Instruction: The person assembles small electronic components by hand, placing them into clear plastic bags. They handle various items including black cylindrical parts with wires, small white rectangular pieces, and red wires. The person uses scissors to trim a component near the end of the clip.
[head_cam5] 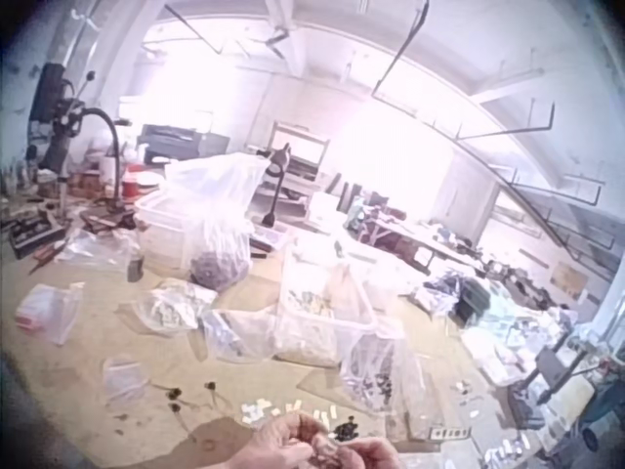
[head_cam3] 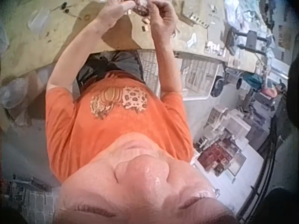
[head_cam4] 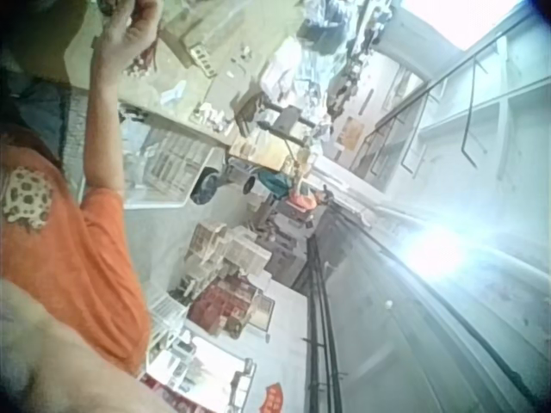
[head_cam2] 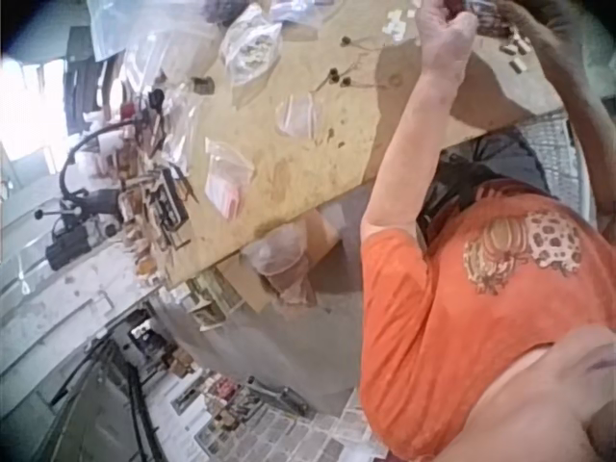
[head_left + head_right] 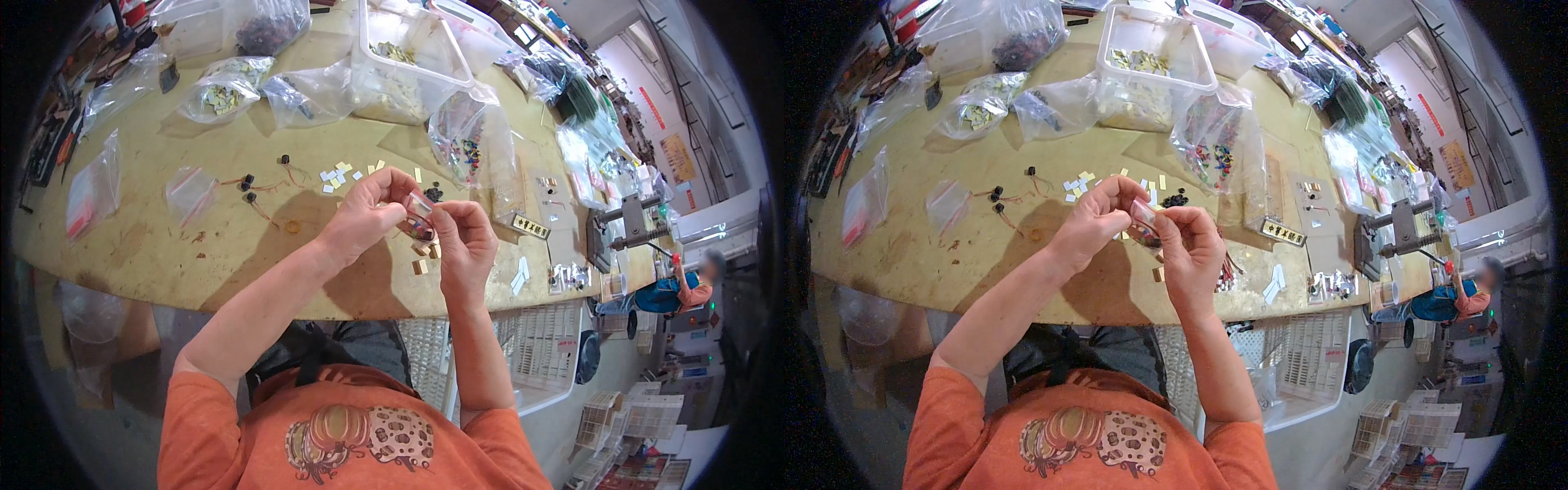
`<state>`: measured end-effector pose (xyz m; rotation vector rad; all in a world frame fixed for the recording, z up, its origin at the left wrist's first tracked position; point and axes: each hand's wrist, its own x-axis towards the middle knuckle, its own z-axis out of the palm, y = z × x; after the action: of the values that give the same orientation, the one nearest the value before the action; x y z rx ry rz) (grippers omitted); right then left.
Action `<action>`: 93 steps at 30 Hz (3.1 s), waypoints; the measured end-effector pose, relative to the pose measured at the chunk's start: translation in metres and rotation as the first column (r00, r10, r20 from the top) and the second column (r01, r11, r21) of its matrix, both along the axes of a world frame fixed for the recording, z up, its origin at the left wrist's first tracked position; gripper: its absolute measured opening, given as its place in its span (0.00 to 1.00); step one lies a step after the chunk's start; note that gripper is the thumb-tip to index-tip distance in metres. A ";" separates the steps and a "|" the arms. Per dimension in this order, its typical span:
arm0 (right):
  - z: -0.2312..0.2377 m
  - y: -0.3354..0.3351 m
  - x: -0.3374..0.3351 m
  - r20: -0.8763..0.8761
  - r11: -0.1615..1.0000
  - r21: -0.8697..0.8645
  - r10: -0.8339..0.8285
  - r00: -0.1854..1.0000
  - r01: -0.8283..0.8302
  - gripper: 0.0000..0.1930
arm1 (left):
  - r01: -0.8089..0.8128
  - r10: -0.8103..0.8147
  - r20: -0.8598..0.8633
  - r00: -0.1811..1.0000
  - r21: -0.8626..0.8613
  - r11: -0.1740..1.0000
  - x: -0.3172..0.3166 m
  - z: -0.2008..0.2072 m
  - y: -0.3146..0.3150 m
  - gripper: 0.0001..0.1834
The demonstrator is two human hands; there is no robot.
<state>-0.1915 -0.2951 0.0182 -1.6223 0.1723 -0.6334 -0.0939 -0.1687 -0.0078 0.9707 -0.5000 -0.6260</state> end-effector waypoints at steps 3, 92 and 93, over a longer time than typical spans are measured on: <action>0.000 -0.004 0.002 -0.028 0.999 0.014 0.033 0.999 -0.033 0.03 | 0.037 -0.038 0.054 0.998 0.021 0.999 -0.002 0.014 0.006 0.15; -0.027 -0.275 -0.173 -0.371 0.759 -0.041 -0.616 0.695 0.650 0.04 | -0.135 0.105 0.231 0.967 0.119 0.984 -0.006 0.004 0.001 0.10; -0.039 -0.304 -0.185 -0.373 0.745 -0.073 -0.637 0.674 0.664 0.03 | -0.122 0.094 0.224 0.970 0.116 0.986 -0.004 0.002 -0.001 0.09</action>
<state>-0.3765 -0.5996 -0.0208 -1.5848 1.0992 -0.8322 -0.0983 -0.1698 -0.0057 1.1889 -0.6015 -0.4596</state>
